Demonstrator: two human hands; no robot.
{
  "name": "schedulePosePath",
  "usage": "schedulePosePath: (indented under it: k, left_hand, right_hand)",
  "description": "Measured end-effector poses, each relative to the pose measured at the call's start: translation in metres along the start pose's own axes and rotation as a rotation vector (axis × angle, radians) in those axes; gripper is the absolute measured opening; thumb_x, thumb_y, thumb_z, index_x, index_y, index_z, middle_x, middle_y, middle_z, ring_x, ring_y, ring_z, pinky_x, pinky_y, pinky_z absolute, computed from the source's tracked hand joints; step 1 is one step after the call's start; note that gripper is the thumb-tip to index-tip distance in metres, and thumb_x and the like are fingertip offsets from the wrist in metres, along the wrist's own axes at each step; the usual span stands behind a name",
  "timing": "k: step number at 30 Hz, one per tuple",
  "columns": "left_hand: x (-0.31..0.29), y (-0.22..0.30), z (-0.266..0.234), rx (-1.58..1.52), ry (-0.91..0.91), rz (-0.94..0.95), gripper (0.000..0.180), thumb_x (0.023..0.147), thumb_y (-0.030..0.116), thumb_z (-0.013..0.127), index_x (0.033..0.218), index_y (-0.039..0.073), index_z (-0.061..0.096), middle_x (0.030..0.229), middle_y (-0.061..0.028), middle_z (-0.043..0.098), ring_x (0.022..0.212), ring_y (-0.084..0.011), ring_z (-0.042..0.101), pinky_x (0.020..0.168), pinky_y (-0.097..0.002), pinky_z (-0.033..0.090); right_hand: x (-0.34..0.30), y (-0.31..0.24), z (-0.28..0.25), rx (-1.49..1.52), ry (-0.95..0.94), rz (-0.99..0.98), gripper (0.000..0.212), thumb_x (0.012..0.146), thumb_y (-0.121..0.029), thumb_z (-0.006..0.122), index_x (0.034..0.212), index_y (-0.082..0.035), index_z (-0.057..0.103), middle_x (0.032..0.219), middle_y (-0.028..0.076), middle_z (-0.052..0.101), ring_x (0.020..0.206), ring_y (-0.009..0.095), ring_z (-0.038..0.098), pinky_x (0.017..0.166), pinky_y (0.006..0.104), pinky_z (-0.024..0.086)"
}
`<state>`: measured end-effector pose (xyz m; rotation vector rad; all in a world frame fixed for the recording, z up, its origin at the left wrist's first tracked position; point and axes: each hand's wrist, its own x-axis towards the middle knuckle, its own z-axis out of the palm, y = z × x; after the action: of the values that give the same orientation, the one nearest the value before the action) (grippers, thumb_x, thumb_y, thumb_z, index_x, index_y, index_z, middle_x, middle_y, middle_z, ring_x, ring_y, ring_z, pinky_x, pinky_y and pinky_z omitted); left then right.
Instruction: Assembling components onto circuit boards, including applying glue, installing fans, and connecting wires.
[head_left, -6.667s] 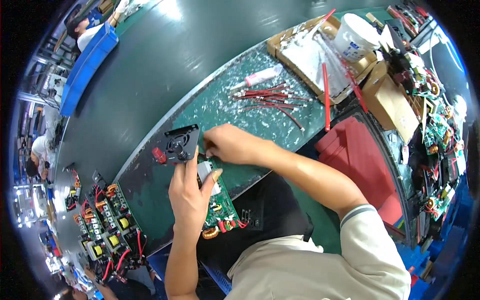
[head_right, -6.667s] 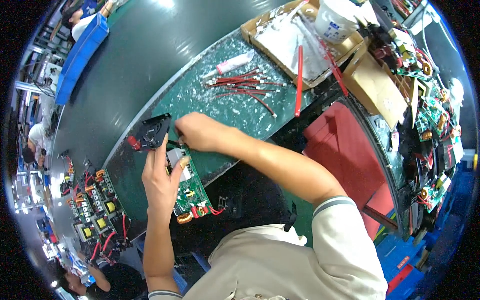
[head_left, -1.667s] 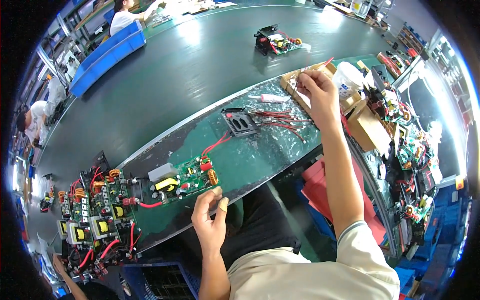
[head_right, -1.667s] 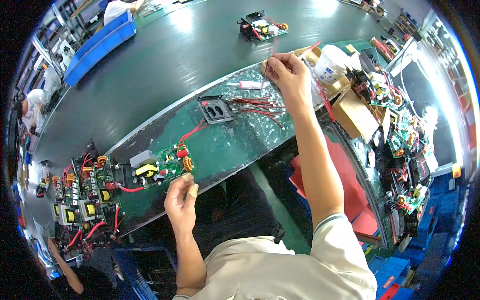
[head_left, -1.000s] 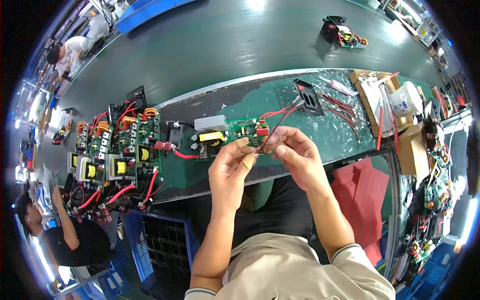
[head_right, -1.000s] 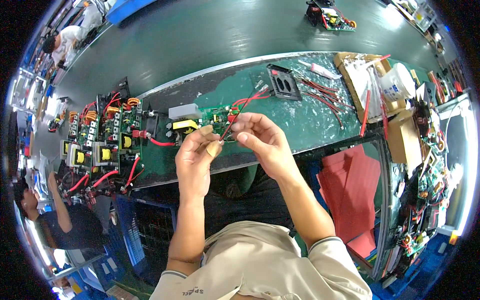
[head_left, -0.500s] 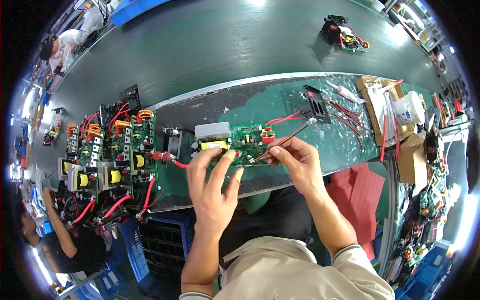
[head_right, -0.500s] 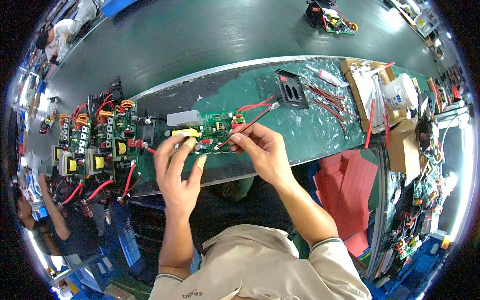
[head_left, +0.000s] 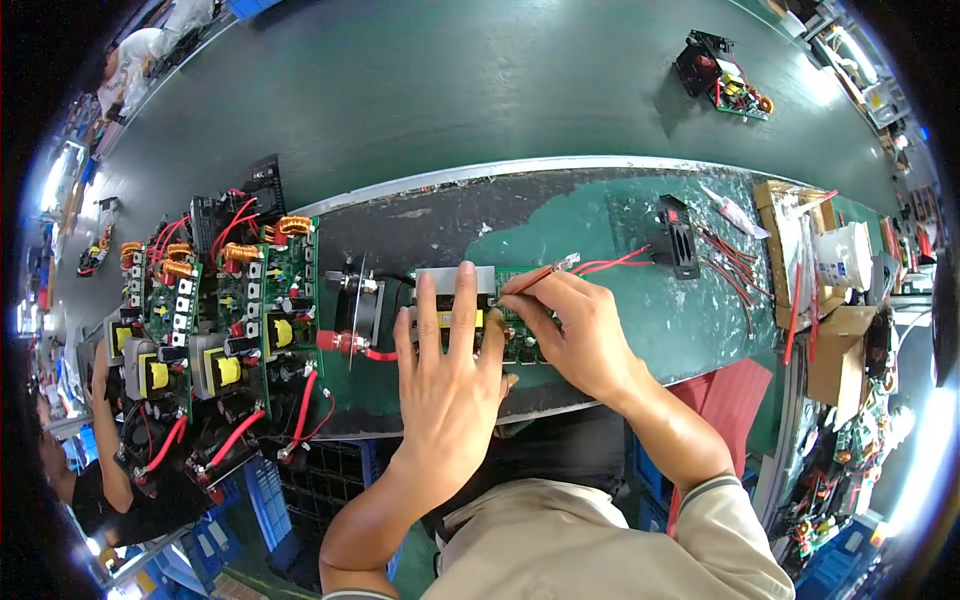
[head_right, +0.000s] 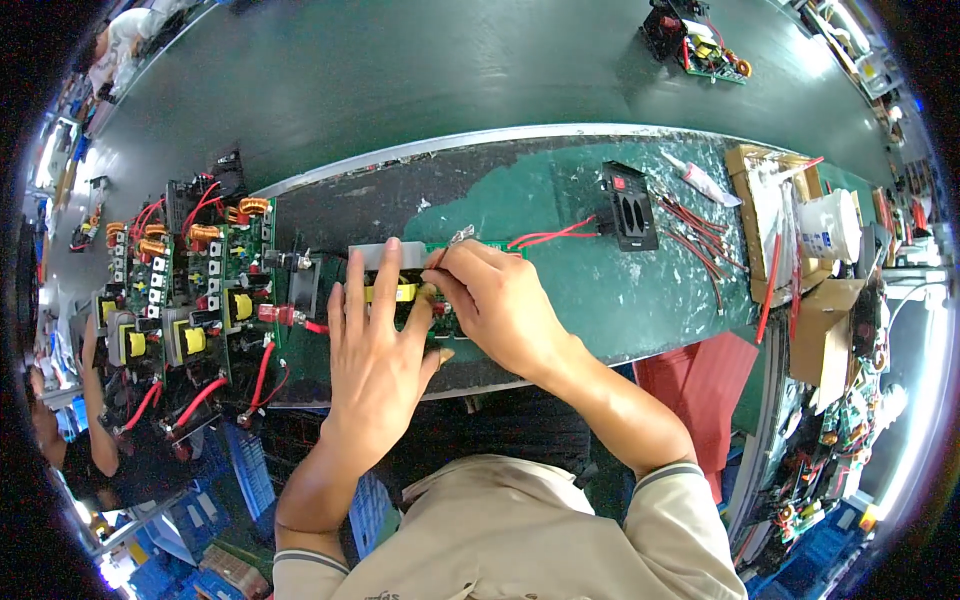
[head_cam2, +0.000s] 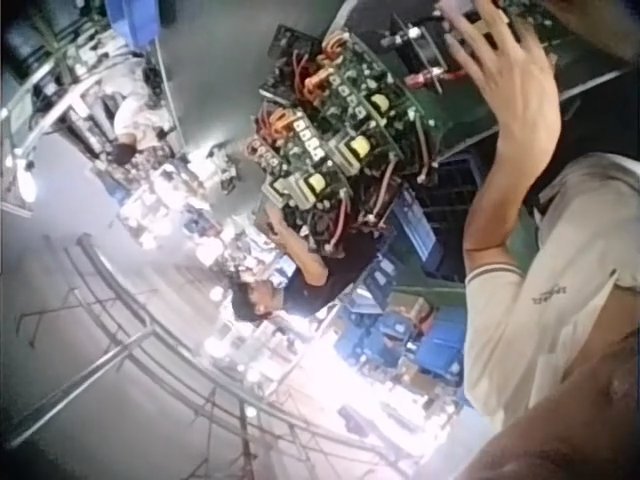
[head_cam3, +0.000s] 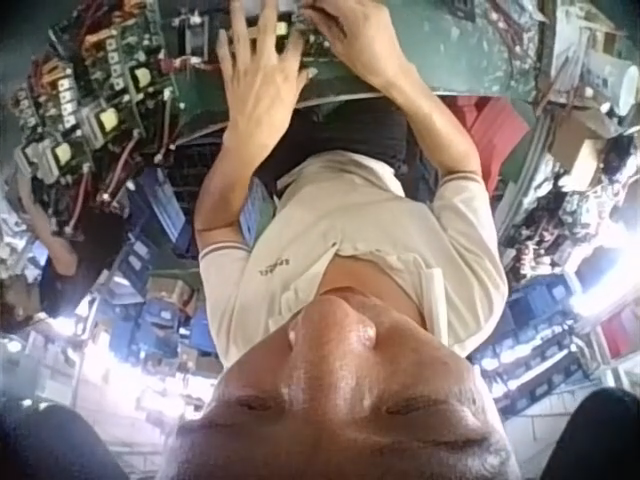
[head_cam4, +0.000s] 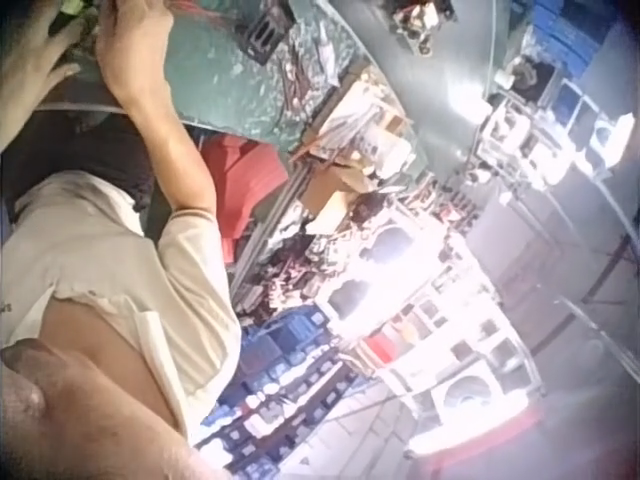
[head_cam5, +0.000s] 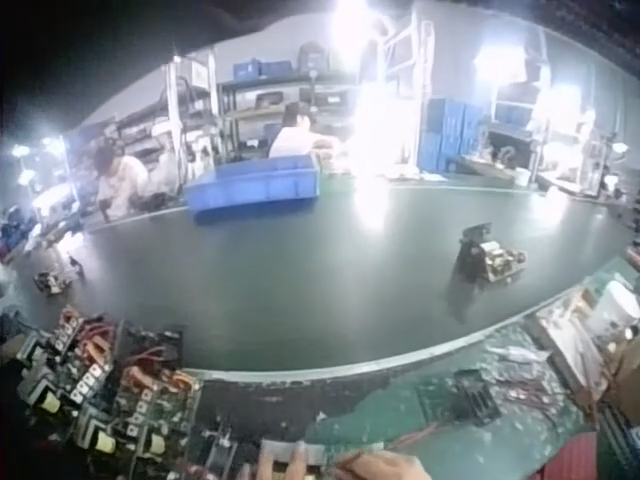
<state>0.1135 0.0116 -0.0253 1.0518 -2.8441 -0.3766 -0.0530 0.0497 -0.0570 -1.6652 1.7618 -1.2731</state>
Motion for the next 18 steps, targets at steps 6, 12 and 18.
schedulePosePath:
  k: [6, 12, 18]
  left_hand:
    - [0.0013, -0.0024, 0.0035, -0.018, 0.016, 0.005, 0.049, 0.074, 0.019, 0.081, 0.117, 0.001, 0.065, 0.158, -0.0172, 0.028, 0.144, -0.0450, 0.026, 0.110, -0.0565, 0.035]
    - [0.0026, -0.0013, 0.0034, -0.014, 0.027, 0.003, 0.045, 0.075, 0.017, 0.079, 0.114, 0.000, 0.066, 0.157, -0.0170, 0.030, 0.144, -0.0453, 0.027, 0.109, -0.0558, 0.037]
    - [0.0036, -0.0003, 0.0039, 0.014, 0.025, 0.010, 0.048, 0.073, 0.016, 0.080, 0.116, 0.000, 0.066, 0.155, -0.0191, 0.030, 0.143, -0.0462, 0.028, 0.109, -0.0554, 0.037]
  right_hand:
    - [0.0023, 0.0003, 0.0026, -0.038, -0.030, 0.036, 0.011, 0.085, 0.003, 0.070, 0.096, 0.001, 0.069, 0.092, 0.015, 0.070, 0.080, 0.033, 0.069, 0.069, 0.0364, 0.054]
    - [0.0025, 0.0000, 0.0032, -0.045, -0.024, 0.072, 0.010, 0.085, 0.003, 0.070, 0.095, 0.001, 0.068, 0.091, 0.016, 0.070, 0.081, 0.034, 0.069, 0.068, 0.0374, 0.055]
    - [0.0022, 0.0001, 0.0050, -0.071, -0.019, 0.018, 0.009, 0.086, 0.001, 0.069, 0.095, 0.001, 0.067, 0.090, 0.015, 0.069, 0.080, 0.034, 0.068, 0.068, 0.0382, 0.054]
